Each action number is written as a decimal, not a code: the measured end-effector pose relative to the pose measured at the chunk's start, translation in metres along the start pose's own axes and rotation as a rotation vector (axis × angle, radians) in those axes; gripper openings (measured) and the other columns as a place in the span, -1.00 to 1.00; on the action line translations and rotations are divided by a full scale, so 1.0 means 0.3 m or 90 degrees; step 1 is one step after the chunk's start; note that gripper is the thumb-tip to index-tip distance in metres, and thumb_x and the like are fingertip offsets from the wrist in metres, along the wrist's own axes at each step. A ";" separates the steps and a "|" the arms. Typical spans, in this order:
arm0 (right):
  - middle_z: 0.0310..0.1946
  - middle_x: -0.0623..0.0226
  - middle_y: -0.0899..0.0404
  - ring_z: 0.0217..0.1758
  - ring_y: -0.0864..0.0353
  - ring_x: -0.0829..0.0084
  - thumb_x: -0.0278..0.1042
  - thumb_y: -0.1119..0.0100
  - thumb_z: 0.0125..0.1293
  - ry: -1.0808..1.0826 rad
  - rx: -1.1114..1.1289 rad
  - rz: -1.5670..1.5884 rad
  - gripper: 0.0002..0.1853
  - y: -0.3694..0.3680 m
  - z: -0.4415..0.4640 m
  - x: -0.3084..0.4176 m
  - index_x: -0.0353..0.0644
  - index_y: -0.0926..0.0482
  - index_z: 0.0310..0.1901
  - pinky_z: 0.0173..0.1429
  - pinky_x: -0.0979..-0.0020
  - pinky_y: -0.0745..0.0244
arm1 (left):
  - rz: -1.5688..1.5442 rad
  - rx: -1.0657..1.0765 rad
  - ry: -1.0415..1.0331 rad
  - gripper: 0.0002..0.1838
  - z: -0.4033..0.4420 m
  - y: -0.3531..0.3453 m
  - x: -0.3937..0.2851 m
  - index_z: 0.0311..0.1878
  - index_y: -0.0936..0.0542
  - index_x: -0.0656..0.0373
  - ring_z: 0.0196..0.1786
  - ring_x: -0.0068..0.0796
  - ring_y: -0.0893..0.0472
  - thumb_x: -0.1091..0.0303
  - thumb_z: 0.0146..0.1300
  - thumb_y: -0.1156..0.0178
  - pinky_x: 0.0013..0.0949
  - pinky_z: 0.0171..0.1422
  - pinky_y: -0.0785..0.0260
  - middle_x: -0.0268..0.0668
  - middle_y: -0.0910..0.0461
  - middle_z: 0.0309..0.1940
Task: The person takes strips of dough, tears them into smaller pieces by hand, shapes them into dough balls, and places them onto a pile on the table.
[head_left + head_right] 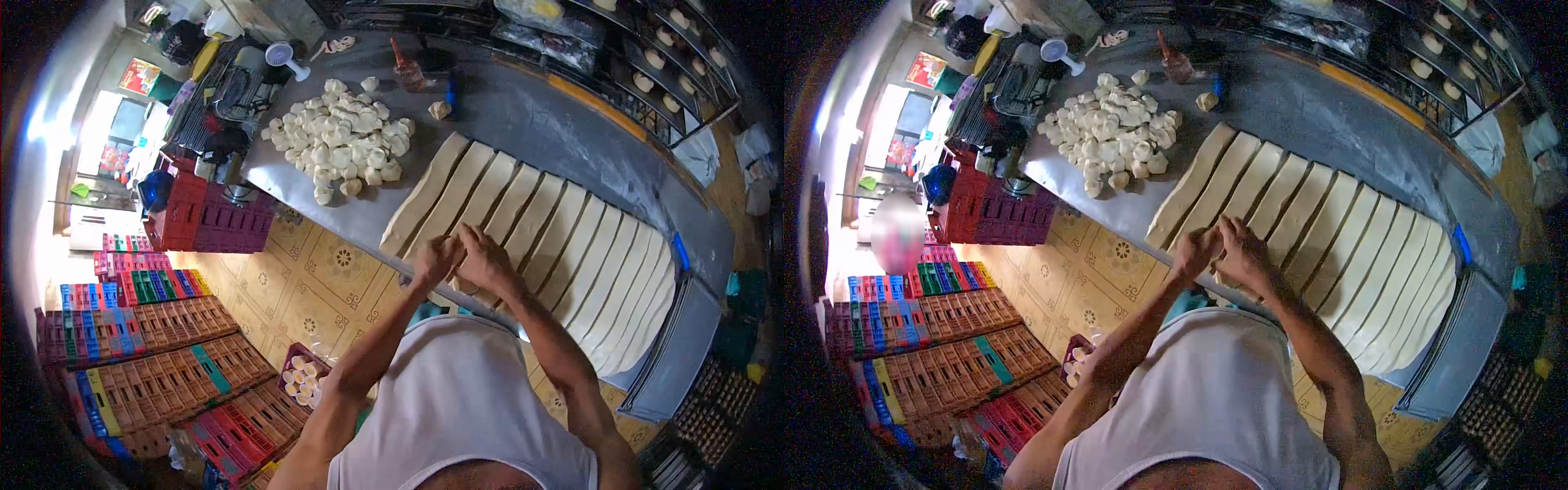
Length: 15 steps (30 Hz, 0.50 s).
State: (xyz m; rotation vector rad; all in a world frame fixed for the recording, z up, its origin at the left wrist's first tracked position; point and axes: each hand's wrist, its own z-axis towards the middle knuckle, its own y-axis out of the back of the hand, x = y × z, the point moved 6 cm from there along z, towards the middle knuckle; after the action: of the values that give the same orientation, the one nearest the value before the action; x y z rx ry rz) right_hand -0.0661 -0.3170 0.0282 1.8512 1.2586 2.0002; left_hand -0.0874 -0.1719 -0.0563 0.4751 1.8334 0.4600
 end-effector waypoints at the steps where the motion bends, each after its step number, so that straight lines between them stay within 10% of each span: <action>1: 0.02 -0.03 -0.55 0.07 -0.57 -0.06 -0.44 -0.32 0.05 0.028 -0.026 0.003 -0.47 -0.016 -0.018 -0.018 -0.24 -0.41 0.10 0.09 0.10 -0.52 | -0.016 -0.010 0.014 -0.54 -0.029 -0.007 -0.057 -0.04 -0.63 0.27 -0.33 0.13 -0.66 0.00 0.44 -0.05 -0.02 -0.18 -0.47 0.11 -0.63 -0.39; 15: -0.40 -0.06 -0.63 -0.27 -0.64 -0.13 -0.15 -0.16 0.27 0.027 -0.048 -0.056 -0.70 -0.252 0.030 -0.154 -0.27 -0.55 -0.19 -0.19 -0.01 -0.53 | 0.034 -0.128 0.011 -0.65 -0.024 0.126 -0.191 -0.28 -0.63 0.23 -0.29 0.10 -0.68 0.08 0.33 -0.22 -0.05 -0.23 -0.49 0.10 -0.63 -0.43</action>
State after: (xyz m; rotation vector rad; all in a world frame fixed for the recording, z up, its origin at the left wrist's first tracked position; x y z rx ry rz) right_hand -0.0793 -0.2924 -0.0563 1.6973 1.2344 2.0223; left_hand -0.0741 -0.1713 0.0115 0.3835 1.7723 0.6789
